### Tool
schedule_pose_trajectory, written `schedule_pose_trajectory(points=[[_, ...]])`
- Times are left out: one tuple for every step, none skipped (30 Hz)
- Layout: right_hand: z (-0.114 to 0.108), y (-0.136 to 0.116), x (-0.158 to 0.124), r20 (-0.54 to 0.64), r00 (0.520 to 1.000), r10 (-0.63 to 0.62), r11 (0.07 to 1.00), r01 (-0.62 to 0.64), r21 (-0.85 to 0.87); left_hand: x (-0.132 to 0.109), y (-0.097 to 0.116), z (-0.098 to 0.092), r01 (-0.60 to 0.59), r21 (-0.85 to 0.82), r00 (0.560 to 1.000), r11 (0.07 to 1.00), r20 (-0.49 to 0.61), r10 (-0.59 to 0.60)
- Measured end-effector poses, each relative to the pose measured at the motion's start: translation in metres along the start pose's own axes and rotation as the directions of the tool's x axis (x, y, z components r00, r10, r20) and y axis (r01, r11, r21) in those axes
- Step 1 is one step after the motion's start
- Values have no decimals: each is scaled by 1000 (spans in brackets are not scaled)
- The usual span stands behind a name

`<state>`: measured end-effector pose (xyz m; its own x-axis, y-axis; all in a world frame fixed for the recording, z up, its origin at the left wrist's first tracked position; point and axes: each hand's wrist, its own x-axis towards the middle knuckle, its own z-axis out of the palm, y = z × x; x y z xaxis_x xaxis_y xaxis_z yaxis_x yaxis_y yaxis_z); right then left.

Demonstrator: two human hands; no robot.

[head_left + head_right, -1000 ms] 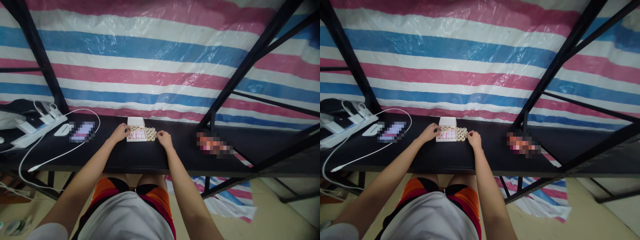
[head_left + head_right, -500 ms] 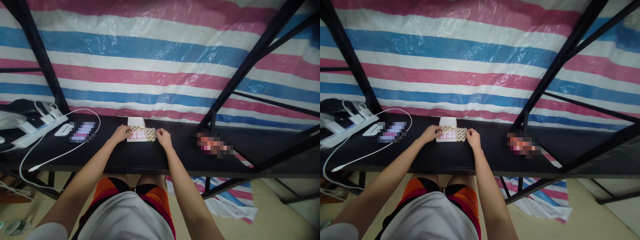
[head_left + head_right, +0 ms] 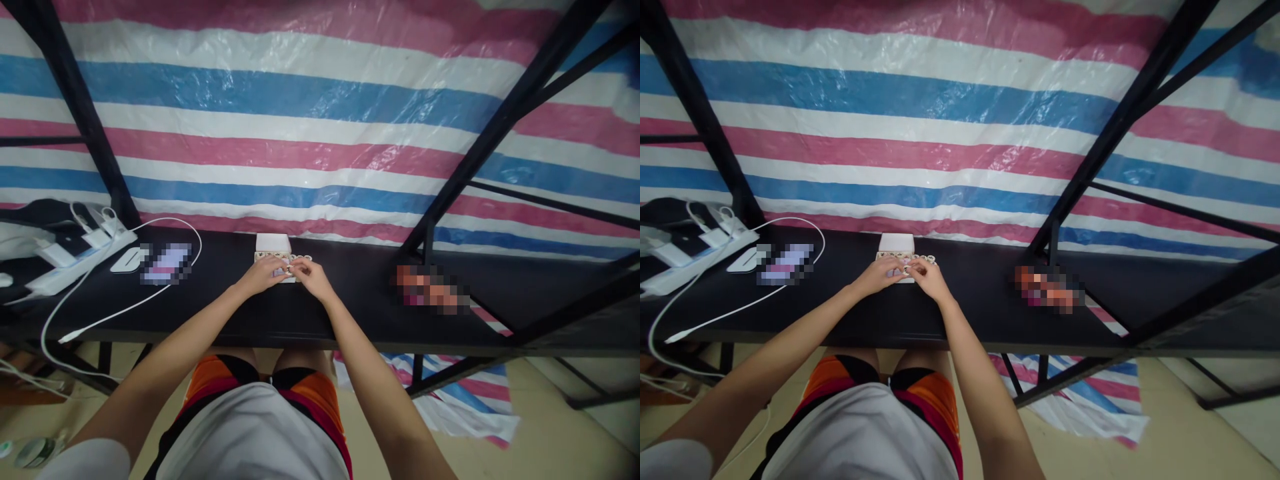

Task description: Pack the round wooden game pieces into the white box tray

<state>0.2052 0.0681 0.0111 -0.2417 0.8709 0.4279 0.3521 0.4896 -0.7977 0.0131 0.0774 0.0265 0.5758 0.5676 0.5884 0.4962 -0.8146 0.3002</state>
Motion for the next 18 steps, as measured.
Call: schedule_pose_trajectory(points=[[-2,2,1,-19,999,26,1000,-26,11,1,0,0,29,19,1000,999,-2,-29],[-4,4,2,-51,997,59,998,-59,9,1,-1,-1,69,42,998,997,-12,-69],[-7,6,3,-96,991,97,995,-98,-8,1,-3,-3,116,68,993,991,-24,-114],[-11,7,4,-156,978,136,989,-143,-35,1,-6,-4,163,92,987,982,-35,-160],[-16,9,4,-228,958,173,979,-193,-68,1,-10,-6,206,110,978,972,-39,-203],[-21,11,4,-306,929,207,963,-248,-103,0,-14,-9,245,118,970,962,-38,-242],[-26,13,4,-380,893,239,940,-311,-139,-1,-18,-11,279,114,960,953,-34,-277],[-31,15,3,-442,854,274,908,-381,-173,-2,-22,-12,310,104,951,945,-34,-308],[-36,16,2,-485,817,312,867,-454,-206,-3,-26,-14,336,90,942,938,-36,-334],[-39,18,1,-512,782,355,817,-526,-237,-4,-29,-15,357,79,934,931,-42,-355],[-42,19,-1,-522,754,399,762,-589,-268,-5,-31,-15,373,74,928,925,-51,-370],[-44,20,-2,-519,732,441,710,-638,-298,-5,-33,-16,381,75,924,922,-57,-377],[-45,20,-3,-509,718,476,664,-672,-327,-6,-34,-16,382,81,924,921,-57,-379],[-46,20,-3,-498,709,500,629,-692,-354,-6,-35,-15,380,88,925,921,-52,-376],[-45,20,-4,-488,704,515,604,-703,-377,-6,-35,-15,376,93,926,922,-46,-374],[-44,20,-4,-481,706,520,588,-704,-398,-6,-35,-15,373,94,928,923,-42,-371],[-43,20,-4,-476,711,518,579,-701,-416,-6,-35,-15,370,92,929,924,-41,-368],[-42,19,-4,-471,718,512,576,-694,-432,-6,-35,-16,370,88,929,925,-40,-367]])
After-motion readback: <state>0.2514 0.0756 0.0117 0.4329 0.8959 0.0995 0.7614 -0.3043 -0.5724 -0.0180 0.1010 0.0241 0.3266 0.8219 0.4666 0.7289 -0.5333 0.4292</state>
